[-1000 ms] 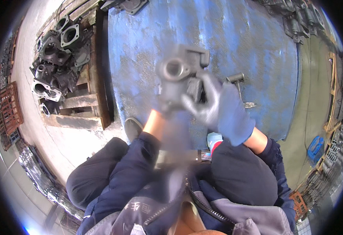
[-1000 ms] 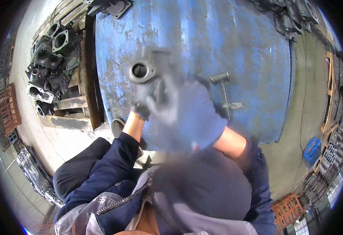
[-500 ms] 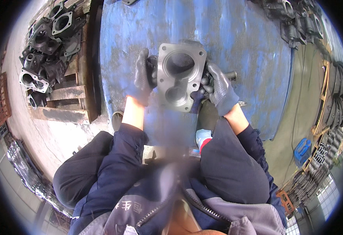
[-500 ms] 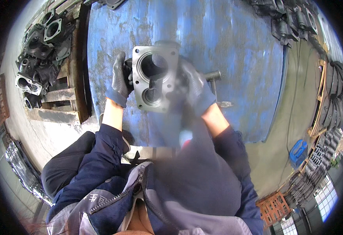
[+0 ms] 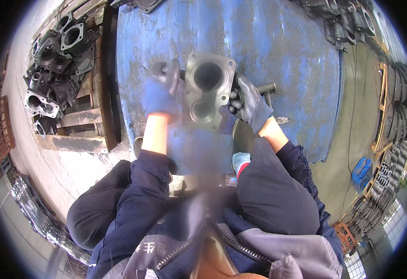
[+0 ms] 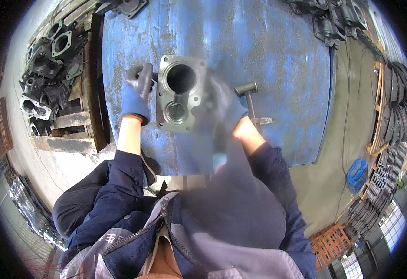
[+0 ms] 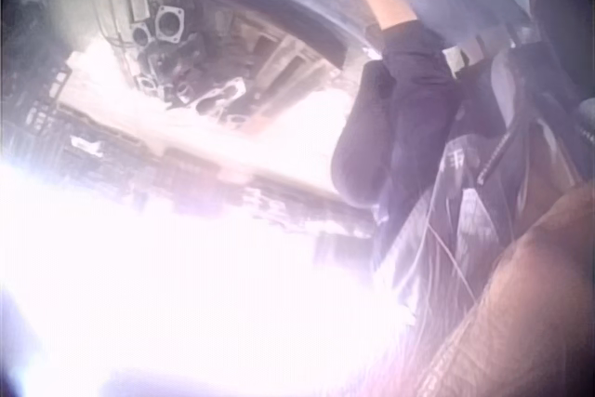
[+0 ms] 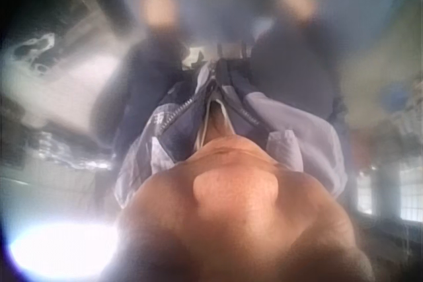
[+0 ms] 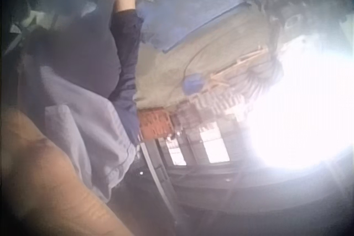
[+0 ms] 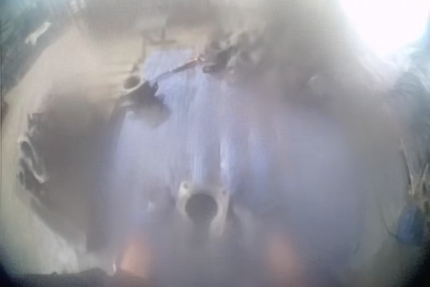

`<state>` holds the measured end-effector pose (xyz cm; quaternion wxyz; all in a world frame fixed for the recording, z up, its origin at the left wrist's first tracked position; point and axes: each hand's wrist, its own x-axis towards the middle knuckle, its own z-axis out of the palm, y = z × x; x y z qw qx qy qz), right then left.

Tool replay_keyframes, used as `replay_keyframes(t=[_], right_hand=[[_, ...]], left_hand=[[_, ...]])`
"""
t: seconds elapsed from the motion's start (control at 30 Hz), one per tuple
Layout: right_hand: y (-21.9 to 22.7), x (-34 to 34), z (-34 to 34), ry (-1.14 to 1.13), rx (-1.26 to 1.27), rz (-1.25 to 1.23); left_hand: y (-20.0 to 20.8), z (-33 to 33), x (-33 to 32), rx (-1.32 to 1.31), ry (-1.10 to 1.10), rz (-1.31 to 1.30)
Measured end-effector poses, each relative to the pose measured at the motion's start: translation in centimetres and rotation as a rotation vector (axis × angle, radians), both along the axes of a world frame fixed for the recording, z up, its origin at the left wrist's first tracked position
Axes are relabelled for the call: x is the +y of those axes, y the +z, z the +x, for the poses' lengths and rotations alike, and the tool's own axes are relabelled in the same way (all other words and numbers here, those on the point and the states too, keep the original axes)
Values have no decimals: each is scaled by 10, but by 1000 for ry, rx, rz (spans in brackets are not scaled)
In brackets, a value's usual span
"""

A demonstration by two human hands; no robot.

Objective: The person cleans multiple dark metal parts on a blue work surface. They wipe each part with a cloth, rotate it to clean different sides, and occasionally use a hammer to tap the part. Finished parts are placed on a wooden pallet to the left.

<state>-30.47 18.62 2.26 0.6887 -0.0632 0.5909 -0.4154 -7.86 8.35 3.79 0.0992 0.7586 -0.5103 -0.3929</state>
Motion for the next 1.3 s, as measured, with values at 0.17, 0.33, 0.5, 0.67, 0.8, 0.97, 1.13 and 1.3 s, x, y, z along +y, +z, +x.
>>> replay_keyframes(t=[0.17, 0.33, 0.5, 0.67, 0.8, 0.97, 1.13, 1.3], right_hand=[[-10, 4, -4, -80, 167, 93], [-16, 1, -7, -153, 196, 72], [-58, 9, -13, -140, 325, -27], [-84, 3, -13, -53, 295, 135], [-37, -30, 18, 242, 329, -396], [33, -89, 65, 342, -97, -463], [37, -176, 101, 703, 72, -485], [58, -256, 163, 1032, 917, -858]], left_hand=[[59, -62, 61, -530, -551, -300], [63, -88, 71, -300, -944, -101], [37, -89, 75, -220, -912, 18], [34, -71, 66, -366, -687, -319], [35, -30, 18, 6, -444, -132], [27, 38, -4, 834, 307, -16], [7, 79, -9, 992, 628, -119], [-19, 106, -36, 977, 593, -329]])
